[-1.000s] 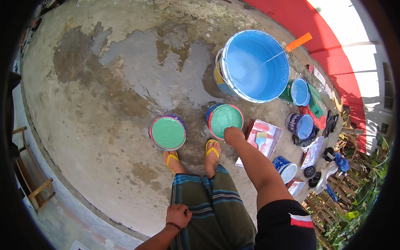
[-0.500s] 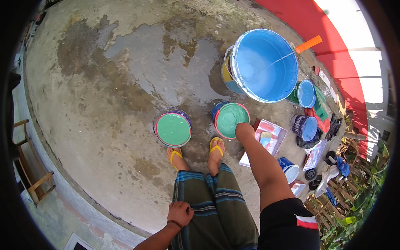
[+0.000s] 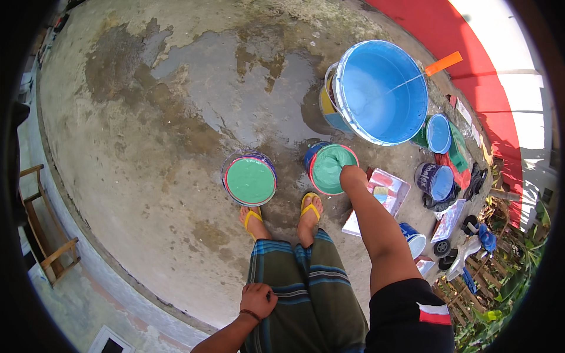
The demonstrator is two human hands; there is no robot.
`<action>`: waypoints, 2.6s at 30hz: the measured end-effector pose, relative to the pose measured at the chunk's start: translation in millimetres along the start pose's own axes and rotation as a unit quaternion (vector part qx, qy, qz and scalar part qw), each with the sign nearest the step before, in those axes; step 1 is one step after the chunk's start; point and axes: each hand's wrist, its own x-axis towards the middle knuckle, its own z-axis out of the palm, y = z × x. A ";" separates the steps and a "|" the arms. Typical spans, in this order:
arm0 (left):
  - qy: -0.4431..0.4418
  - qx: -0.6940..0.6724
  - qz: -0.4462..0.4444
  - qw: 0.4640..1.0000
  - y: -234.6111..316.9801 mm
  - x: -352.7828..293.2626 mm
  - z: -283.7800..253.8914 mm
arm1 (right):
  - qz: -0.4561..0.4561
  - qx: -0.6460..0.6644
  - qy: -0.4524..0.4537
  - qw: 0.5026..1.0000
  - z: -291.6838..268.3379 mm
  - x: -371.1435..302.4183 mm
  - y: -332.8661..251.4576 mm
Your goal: The person stirs green paint in a small bucket using a stick, then rinses hands in a larger blue bucket of water. The person repeats stirring and rinsing while standing in a paved outdoor area with multiple paint buckets and tools nearby.
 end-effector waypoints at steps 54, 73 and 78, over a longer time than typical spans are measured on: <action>-0.034 0.090 -0.031 0.995 11.5 -4.7 -8.8 | -0.071 0.132 0.129 0.980 63.7 37.6 42.9; 0.011 0.035 -0.021 0.999 9.1 -6.4 6.7 | -0.166 0.016 0.035 0.985 78.9 51.8 50.2; -0.015 0.028 -0.033 0.999 13.0 -5.8 -1.5 | -0.094 0.130 0.141 0.977 32.5 29.3 25.4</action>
